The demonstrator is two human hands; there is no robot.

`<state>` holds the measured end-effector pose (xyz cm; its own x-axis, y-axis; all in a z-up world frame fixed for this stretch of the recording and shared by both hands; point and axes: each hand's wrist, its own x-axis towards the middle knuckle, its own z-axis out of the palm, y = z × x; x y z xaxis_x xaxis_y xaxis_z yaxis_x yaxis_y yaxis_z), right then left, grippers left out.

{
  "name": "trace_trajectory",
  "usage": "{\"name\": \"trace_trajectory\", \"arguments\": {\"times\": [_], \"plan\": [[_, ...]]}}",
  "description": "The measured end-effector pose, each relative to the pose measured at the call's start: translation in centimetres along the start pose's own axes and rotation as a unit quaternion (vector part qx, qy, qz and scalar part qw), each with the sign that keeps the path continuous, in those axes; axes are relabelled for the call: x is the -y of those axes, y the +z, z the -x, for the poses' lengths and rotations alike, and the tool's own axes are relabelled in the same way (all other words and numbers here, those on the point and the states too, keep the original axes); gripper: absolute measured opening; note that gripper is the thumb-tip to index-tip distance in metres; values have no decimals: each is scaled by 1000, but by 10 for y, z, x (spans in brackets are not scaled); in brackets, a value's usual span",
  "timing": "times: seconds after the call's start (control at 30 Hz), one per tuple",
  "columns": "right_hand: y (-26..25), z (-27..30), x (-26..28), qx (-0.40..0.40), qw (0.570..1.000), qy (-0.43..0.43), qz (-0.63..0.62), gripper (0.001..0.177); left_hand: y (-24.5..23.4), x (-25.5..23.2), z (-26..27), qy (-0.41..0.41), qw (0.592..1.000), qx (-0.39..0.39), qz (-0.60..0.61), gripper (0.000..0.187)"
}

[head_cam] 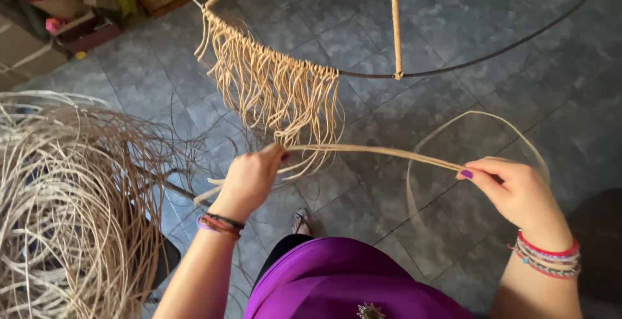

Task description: Tying and weaving natural fibers onto a circular frame to create a decorative fringe

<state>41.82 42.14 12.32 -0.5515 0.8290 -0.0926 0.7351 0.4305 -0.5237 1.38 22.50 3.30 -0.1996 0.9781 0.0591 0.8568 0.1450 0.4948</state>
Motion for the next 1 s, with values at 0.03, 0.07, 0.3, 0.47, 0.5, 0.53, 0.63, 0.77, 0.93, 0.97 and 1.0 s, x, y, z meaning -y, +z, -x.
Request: {"name": "trace_trajectory", "arguments": {"times": [0.03,0.07,0.3,0.47,0.5,0.53,0.63,0.77,0.93,0.97,1.0], "plan": [[7,-3,11,-4,1000,3,-2,20,-9,-10,-3,5,1000,2,-2,20],[13,-6,23,10,999,-45,-2,19,-17,-20,-5,29,998,43,18,45],[58,-33,121,68,966,-250,1,11,16,-119,-26,137,989,20,53,57],[39,-39,73,8,990,-134,-48,15,1,-16,-24,73,997,19,8,20],[37,-39,63,4,992,-114,-45,17,-4,7,-21,26,999,-10,26,20],[43,-41,68,3,993,-114,-44,17,-9,13,-21,27,999,-10,26,20],[63,-45,93,15,991,-131,-1,20,-28,5,-21,45,995,75,44,37],[94,-50,133,59,981,-183,-31,9,-40,-74,-30,156,982,47,101,78],[74,-54,136,60,981,-177,-51,9,2,-37,-29,206,976,5,-73,2],[67,-53,123,43,986,-146,-70,10,-13,-19,-30,171,981,38,-83,13],[60,-51,109,28,989,-114,-88,11,-27,-1,-29,134,984,72,-91,25]]}}
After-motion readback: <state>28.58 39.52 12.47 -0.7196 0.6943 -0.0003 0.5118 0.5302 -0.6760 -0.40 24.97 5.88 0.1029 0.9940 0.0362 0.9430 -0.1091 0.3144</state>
